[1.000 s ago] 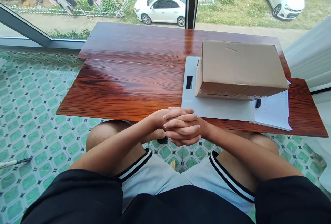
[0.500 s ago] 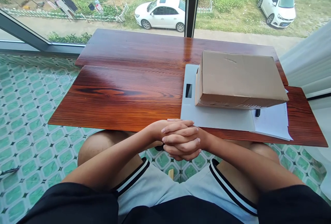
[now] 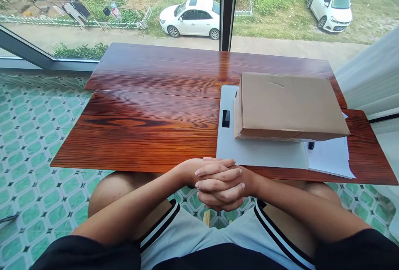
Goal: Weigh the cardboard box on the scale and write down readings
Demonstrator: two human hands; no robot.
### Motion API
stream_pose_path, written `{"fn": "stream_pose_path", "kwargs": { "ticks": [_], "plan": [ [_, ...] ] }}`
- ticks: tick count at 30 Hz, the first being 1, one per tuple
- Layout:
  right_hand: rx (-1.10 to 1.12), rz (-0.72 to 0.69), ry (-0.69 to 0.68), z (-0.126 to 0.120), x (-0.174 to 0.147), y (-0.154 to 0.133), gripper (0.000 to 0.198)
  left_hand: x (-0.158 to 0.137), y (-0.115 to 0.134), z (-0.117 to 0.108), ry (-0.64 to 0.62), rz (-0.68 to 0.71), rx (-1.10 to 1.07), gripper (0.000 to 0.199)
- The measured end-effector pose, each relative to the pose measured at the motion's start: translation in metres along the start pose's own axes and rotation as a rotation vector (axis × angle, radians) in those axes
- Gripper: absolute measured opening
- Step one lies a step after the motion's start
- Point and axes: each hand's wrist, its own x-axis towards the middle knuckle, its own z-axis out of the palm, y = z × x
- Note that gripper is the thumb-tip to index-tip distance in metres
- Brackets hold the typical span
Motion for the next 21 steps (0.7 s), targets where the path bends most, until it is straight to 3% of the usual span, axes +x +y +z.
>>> {"fn": "stream_pose_path", "kwargs": {
  "ticks": [3, 8, 13, 15, 19, 21],
  "plan": [
    [-0.010, -0.022, -0.019, 0.000, 0.001, 0.000, 0.046, -0.006, 0.003, 0.005, 0.033, -0.043, -0.099, 0.050],
    [-0.016, -0.028, -0.046, -0.003, 0.003, 0.000, 0.044, -0.010, 0.002, -0.010, -0.153, -0.008, -0.004, 0.076],
    [-0.019, -0.034, -0.037, -0.004, 0.004, 0.001, 0.038, 0.001, -0.010, -0.027, -0.337, 0.077, -0.016, 0.068],
    [-0.015, -0.037, -0.011, -0.003, 0.004, 0.002, 0.038, 0.009, -0.020, -0.022, -0.257, 0.201, 0.100, 0.054],
    [-0.024, -0.016, 0.003, -0.001, 0.005, 0.001, 0.031, 0.021, -0.037, 0.003, 0.171, 0.537, 0.253, 0.030],
    [-0.015, -0.007, 0.011, 0.000, 0.006, -0.001, 0.026, 0.022, -0.036, 0.011, 0.301, 0.517, 0.281, 0.034]
  ]
}}
